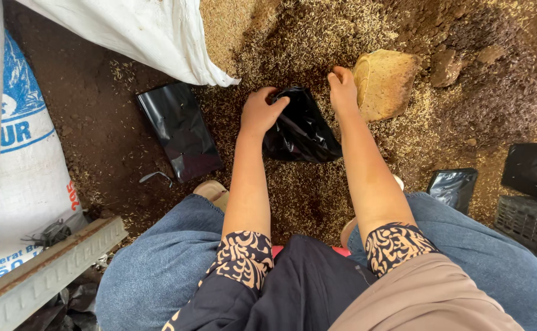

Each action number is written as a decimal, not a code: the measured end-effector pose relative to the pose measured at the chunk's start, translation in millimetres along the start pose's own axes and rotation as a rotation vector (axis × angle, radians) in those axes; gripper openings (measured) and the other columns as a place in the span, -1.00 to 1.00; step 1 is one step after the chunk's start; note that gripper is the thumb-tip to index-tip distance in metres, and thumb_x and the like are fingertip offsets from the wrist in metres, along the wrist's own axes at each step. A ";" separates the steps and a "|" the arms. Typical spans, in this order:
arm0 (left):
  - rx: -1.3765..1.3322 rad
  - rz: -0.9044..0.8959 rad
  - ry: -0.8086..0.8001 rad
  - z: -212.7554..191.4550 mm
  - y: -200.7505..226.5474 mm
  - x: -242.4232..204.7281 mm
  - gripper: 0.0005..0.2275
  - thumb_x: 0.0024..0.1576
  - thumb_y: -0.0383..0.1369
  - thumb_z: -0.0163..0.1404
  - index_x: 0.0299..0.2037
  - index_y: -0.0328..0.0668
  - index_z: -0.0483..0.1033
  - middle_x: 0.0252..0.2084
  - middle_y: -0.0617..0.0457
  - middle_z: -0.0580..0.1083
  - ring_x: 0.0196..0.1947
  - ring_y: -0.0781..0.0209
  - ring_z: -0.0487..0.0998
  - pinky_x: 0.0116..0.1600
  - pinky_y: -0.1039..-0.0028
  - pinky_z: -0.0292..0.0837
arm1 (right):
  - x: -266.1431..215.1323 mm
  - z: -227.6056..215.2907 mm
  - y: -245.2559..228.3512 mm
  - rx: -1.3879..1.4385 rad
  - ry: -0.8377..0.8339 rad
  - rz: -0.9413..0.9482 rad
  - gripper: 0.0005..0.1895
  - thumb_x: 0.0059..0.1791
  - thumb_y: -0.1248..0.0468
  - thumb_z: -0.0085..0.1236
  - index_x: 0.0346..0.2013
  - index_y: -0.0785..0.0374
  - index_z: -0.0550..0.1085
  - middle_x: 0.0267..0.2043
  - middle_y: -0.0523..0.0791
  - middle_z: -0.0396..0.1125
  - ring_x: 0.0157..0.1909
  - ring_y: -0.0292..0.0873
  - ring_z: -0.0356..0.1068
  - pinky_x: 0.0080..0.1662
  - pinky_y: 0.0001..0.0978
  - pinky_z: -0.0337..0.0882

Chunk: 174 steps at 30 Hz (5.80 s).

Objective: The person scoops grain from a large pile on the floor using a scoop and fills black plastic bags. They repeatedly open bags, fill them with grain, and set them aside.

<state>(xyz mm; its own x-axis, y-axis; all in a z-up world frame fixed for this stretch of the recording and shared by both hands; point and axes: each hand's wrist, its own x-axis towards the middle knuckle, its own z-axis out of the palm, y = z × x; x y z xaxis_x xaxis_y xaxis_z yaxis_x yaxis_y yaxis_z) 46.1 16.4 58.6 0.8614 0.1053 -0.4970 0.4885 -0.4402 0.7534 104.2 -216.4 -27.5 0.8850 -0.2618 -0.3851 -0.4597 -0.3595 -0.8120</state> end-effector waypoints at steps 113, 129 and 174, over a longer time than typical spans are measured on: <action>0.101 0.018 0.048 -13.9 -24.5 -14.7 -0.45 0.13 -0.19 0.10 0.32 -0.22 0.34 0.22 -0.17 0.38 0.16 -0.10 0.47 0.21 0.20 0.41 | 9.7 -105.3 37.9 0.167 0.322 0.358 -0.12 -0.02 -0.08 0.06 0.52 -0.03 -0.05 0.43 -0.07 0.20 0.37 -0.04 0.25 0.31 -0.07 0.30; 0.025 0.012 0.026 -12.1 -17.4 -14.2 -0.48 0.10 -0.20 0.17 0.17 -0.33 0.33 0.08 -0.19 0.38 0.06 -0.09 0.45 0.12 0.16 0.40 | -4.5 -5.5 -31.6 0.743 -0.009 0.626 -0.19 0.05 -0.11 -0.12 0.50 0.11 -0.05 0.55 0.07 -0.15 0.54 0.10 -0.14 0.36 0.29 0.06; 0.076 -0.067 0.140 1.1 -31.0 -54.7 -0.43 0.06 -0.18 0.16 0.13 -0.33 0.14 -0.22 -0.19 0.51 -0.32 -0.06 0.60 -0.18 0.19 0.51 | -70.9 -77.7 3.0 0.301 0.018 0.403 -0.06 0.05 -0.30 -0.20 0.51 0.24 -0.06 0.48 0.18 -0.03 0.41 0.19 0.14 0.34 0.22 0.20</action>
<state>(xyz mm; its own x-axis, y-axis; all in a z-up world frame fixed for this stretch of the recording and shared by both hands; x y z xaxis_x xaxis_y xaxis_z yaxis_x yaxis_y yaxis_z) -16.4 23.3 61.9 0.8408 0.2578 -0.4760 0.5381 -0.4934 0.6834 34.3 -268.5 31.5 0.6389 -0.3432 -0.6885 -0.7204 0.0472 -0.6920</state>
